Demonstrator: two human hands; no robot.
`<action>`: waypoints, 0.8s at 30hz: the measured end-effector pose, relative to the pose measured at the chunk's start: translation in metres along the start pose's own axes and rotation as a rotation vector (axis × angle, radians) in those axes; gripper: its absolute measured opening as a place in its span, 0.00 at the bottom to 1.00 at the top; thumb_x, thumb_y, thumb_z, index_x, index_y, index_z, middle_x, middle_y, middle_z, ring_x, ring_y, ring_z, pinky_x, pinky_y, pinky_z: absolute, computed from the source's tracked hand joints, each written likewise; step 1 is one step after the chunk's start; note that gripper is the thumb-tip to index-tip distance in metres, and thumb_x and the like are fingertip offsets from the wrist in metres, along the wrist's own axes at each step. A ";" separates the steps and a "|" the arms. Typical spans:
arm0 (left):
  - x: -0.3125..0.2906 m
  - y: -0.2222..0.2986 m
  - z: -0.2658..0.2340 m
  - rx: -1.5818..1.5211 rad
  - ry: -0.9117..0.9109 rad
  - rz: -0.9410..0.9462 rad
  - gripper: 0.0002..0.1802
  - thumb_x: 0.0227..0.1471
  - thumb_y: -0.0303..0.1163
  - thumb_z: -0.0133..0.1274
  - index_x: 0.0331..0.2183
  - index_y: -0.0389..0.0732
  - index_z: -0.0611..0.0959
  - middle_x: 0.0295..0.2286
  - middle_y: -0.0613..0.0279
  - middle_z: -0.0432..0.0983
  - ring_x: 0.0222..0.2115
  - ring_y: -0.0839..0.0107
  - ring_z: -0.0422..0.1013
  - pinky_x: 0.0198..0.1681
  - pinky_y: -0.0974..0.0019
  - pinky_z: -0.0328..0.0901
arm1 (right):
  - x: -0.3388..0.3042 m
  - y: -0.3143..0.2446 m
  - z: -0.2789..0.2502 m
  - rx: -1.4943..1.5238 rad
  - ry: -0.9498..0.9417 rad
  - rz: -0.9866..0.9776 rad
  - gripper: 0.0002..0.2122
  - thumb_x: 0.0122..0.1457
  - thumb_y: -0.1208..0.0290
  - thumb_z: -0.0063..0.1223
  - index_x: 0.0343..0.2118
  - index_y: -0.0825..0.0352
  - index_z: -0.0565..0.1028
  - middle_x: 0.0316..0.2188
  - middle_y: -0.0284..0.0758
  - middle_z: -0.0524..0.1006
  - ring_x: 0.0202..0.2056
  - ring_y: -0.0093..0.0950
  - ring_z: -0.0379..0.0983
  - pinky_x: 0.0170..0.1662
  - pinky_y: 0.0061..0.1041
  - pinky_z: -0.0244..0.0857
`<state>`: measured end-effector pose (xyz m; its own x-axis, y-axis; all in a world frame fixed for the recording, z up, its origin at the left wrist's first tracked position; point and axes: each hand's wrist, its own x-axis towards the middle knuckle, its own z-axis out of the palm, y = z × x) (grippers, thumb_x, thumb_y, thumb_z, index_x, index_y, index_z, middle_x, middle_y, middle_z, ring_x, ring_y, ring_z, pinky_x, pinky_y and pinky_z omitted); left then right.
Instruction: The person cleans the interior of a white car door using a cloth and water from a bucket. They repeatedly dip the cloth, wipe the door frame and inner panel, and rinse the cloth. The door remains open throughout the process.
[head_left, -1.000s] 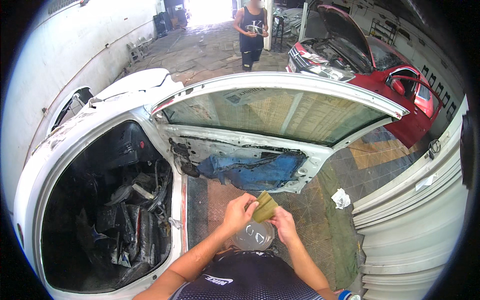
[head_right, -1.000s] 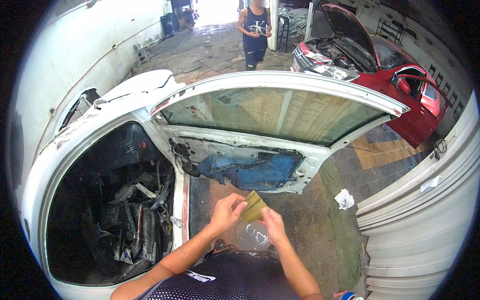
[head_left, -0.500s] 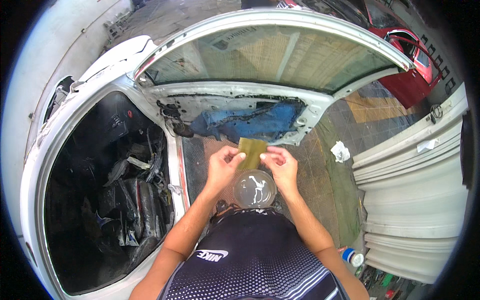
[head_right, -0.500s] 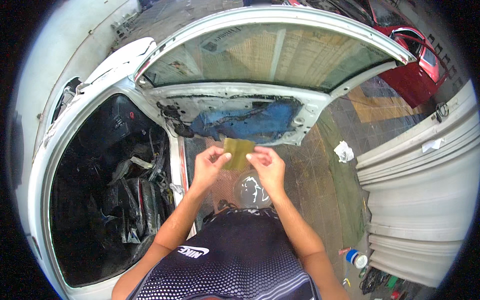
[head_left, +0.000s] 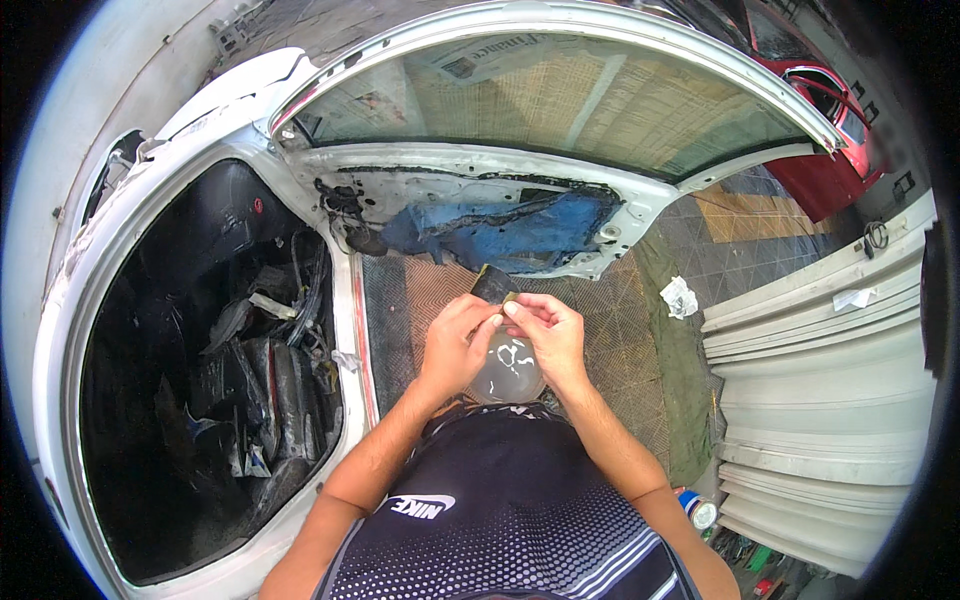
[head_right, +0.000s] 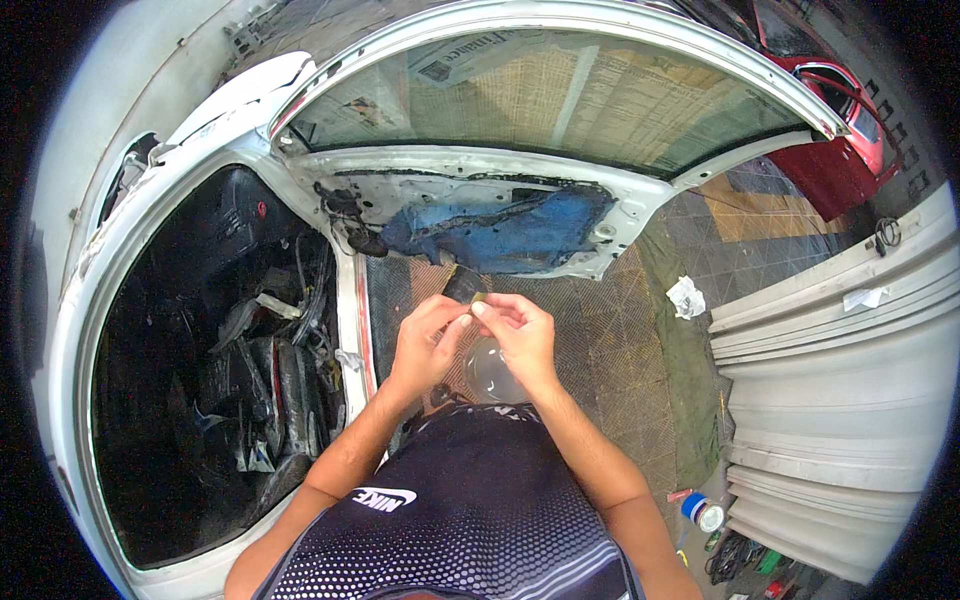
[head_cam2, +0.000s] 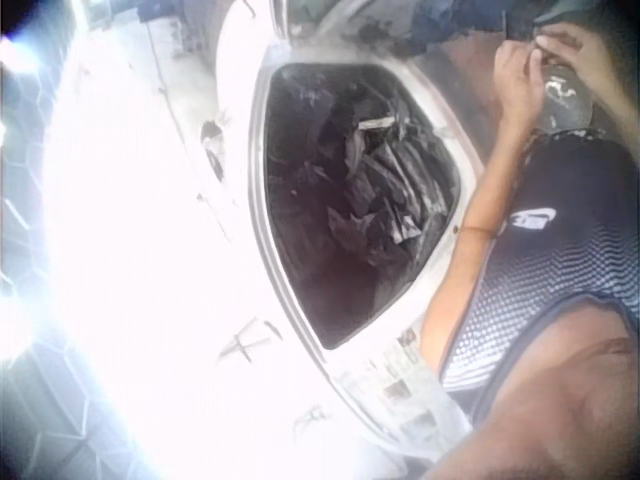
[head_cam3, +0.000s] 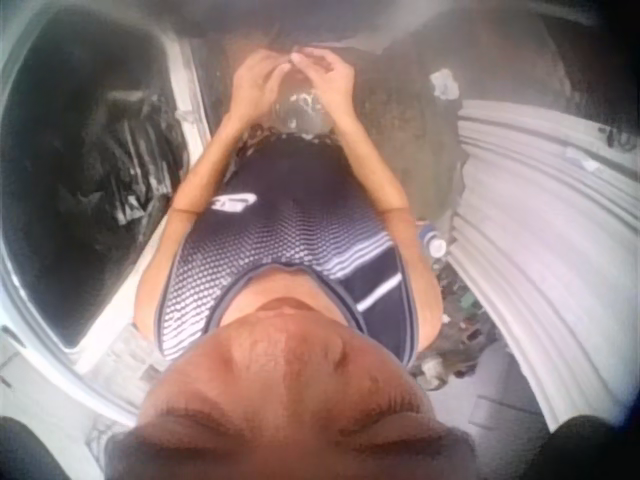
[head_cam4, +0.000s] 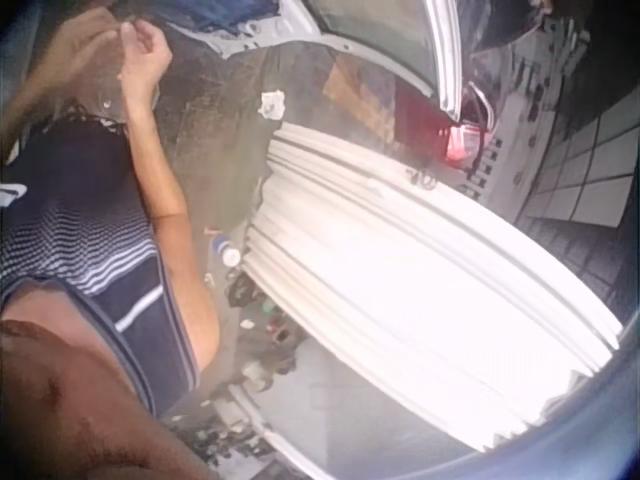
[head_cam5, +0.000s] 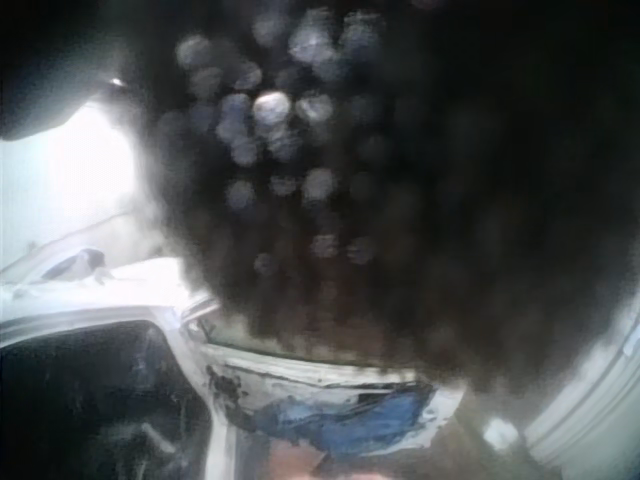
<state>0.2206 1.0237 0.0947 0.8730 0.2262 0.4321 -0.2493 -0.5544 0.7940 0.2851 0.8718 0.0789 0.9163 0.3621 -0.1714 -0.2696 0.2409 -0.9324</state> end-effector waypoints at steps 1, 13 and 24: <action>-0.002 -0.002 -0.003 -0.055 -0.037 -0.076 0.06 0.52 0.25 0.61 0.33 0.35 0.86 0.29 0.55 0.78 0.31 0.56 0.75 0.36 0.58 0.70 | 0.001 0.006 -0.001 -0.005 -0.009 0.003 0.14 0.60 0.72 0.65 0.45 0.75 0.78 0.38 0.39 0.83 0.37 0.23 0.81 0.40 0.22 0.77; -0.029 -0.033 -0.024 0.003 -0.111 -0.146 0.06 0.54 0.26 0.57 0.32 0.33 0.84 0.28 0.52 0.78 0.29 0.51 0.74 0.35 0.55 0.69 | 0.002 0.038 0.013 -0.211 -0.120 0.091 0.13 0.60 0.70 0.66 0.41 0.75 0.80 0.33 0.36 0.83 0.34 0.21 0.80 0.36 0.20 0.75; -0.074 -0.110 -0.104 -0.297 0.358 -0.666 0.12 0.66 0.33 0.51 0.34 0.34 0.81 0.27 0.70 0.75 0.31 0.80 0.68 0.37 0.70 0.66 | 0.020 0.060 0.035 -0.168 -0.012 0.234 0.14 0.62 0.74 0.62 0.47 0.74 0.77 0.33 0.33 0.81 0.31 0.19 0.77 0.36 0.22 0.77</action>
<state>0.1398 1.1510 0.0201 0.7030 0.7041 -0.1004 0.1303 0.0113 0.9914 0.2768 0.9252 0.0308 0.8310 0.4012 -0.3853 -0.4197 -0.0024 -0.9077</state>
